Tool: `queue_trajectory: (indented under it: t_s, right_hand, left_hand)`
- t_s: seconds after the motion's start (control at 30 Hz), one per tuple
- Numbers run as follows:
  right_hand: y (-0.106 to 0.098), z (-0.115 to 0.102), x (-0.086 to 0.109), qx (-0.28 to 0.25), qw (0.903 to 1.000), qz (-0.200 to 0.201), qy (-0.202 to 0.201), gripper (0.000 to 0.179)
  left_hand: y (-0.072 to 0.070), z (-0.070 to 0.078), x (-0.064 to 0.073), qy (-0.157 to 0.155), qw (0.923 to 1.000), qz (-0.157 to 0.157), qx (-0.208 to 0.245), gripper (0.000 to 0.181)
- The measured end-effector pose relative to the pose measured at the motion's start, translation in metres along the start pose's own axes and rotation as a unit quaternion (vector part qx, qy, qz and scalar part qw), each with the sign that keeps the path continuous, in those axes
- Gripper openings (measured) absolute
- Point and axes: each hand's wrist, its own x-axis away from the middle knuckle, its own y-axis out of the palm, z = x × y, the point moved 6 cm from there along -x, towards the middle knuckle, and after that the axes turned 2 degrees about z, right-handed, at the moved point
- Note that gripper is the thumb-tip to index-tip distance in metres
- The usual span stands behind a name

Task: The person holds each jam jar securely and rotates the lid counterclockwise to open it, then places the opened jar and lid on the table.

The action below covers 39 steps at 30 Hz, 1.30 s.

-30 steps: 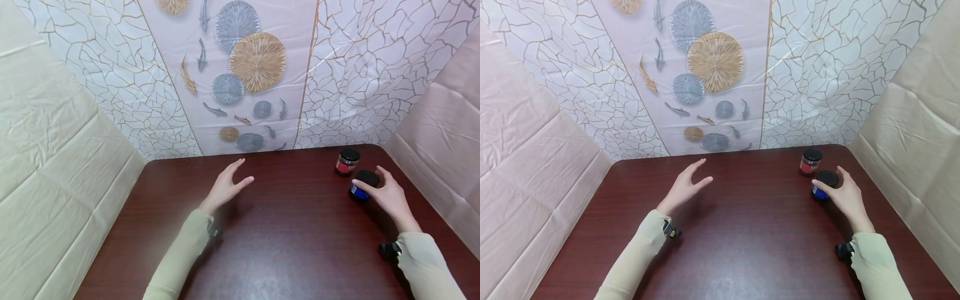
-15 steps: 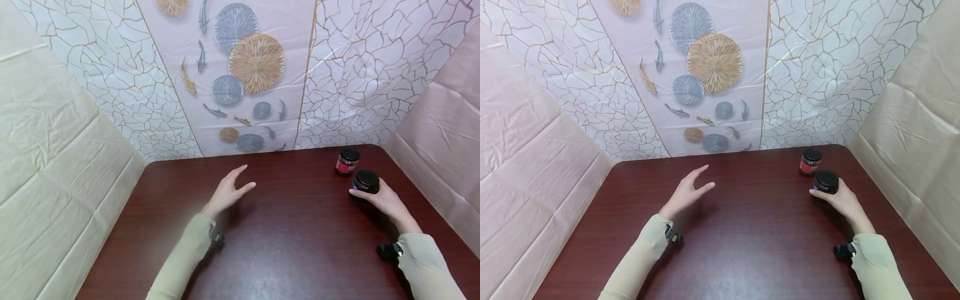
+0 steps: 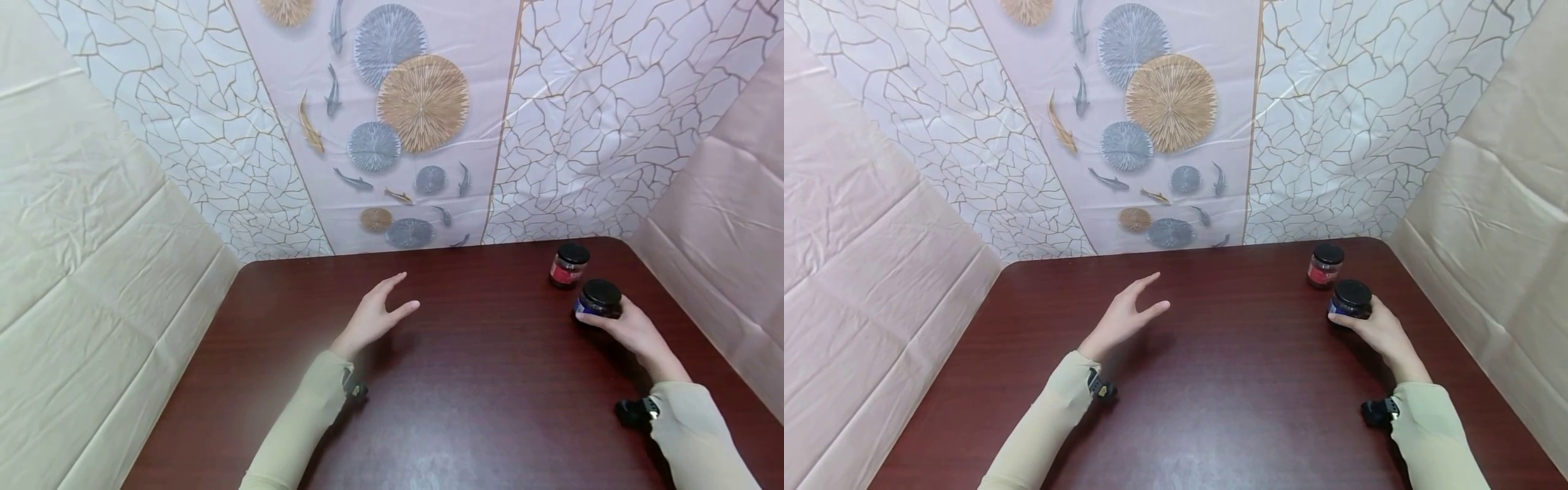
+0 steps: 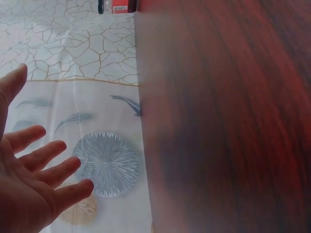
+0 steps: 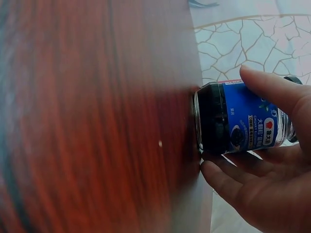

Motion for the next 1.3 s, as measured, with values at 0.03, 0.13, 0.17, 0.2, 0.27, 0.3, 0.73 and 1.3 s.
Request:
queue_trajectory:
  t_s: [0.03,0.13,0.17,0.2,0.27,0.3,0.73,1.3]
  right_hand:
    - [0.0,0.0,0.0,0.001,1.0,0.002,0.0,0.083]
    - [0.0,0.0,-0.001,0.003,1.0,0.006,0.004,0.083]
    - [-0.001,0.0,-0.001,0.005,0.9999,0.007,0.007,0.083]
    - [-0.001,-0.001,-0.001,0.005,0.9999,0.008,0.011,0.084]
    - [-0.001,-0.001,-0.001,0.005,0.9998,0.008,0.019,0.084]
    - [-0.001,-0.001,-0.001,0.007,0.9997,0.009,0.023,0.085]
    - [-0.001,-0.006,-0.001,0.022,0.9987,0.023,0.038,0.086]
    - [-0.041,-0.049,-0.02,0.01,0.9958,0.087,0.025,0.086]
  left_hand:
    - [0.0,0.0,0.0,-0.001,1.0,-0.001,0.0,0.072]
    - [0.0,-0.001,0.001,-0.002,1.0,0.0,-0.001,0.071]
    - [0.0,-0.001,0.001,-0.002,1.0,0.0,-0.002,0.07]
    - [0.0,-0.002,0.002,-0.002,1.0,0.0,-0.002,0.07]
    - [0.0,-0.003,0.002,-0.001,1.0,0.002,-0.002,0.07]
    - [0.0,-0.004,0.002,0.0,1.0,0.003,-0.001,0.07]
    - [0.002,-0.003,0.004,0.006,0.9999,-0.003,0.009,0.071]
    - [-0.002,0.003,0.005,0.019,0.9998,-0.008,-0.004,0.071]
